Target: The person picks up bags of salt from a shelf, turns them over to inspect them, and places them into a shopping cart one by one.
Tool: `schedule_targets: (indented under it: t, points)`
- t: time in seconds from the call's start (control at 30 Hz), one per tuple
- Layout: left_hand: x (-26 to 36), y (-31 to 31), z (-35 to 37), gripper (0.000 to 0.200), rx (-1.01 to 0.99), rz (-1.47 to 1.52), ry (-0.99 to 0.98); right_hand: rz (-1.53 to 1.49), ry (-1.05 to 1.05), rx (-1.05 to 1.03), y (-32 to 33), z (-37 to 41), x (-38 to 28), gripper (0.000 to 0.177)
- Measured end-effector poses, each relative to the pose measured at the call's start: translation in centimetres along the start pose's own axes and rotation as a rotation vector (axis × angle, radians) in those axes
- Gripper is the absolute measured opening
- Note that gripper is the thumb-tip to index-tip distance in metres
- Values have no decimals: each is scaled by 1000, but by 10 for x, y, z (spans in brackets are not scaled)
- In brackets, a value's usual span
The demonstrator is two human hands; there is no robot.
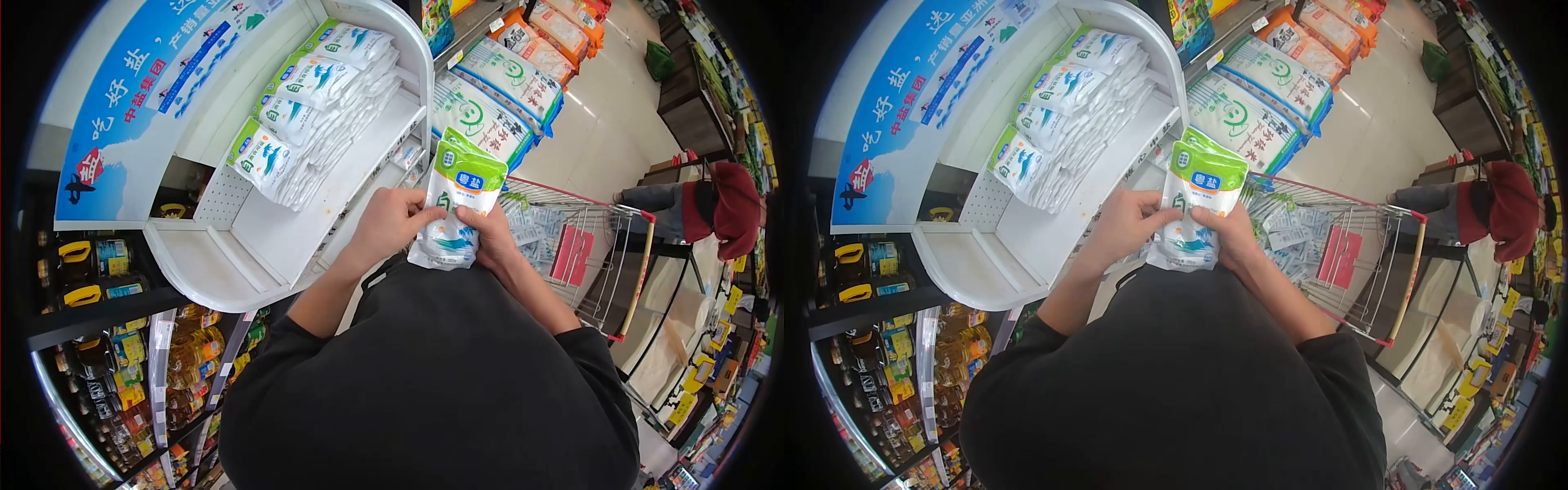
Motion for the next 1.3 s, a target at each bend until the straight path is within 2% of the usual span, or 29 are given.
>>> schedule_targets:
  t: [0.13, 0.2, 0.3, 0.53, 0.7, 1.3]
  points:
    - [-1, 1, -1, 29, -9, -36, -21, 12, -4, 7, -1, 1, -2, 58]
    - [-3, 4, -1, 26, -90, -16, 77, 39, -18, -16, -2, 1, -2, 62]
    - [-5, 7, 2, 29, -123, 58, 111, 26, -43, -37, -7, 3, -3, 61]
    - [-1, 10, 7, 34, -157, 48, 80, 8, -28, -49, -8, 5, -2, 59]
    - [-6, 11, 8, 26, -202, 42, 85, 50, -21, -72, -8, 6, -1, 63]
    - [-7, 13, 12, 25, -220, 73, 99, 43, -32, -52, -15, 8, -1, 60]
Point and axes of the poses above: each hand's wrist, its own z-axis away from the middle knuckle, its own y-axis out of the back of the hand, x = y × z, the point moved 3 cm from there along -z, towards the middle knuckle, and after that the axes turned 3 degrees about -x, right-handed, at the moved point
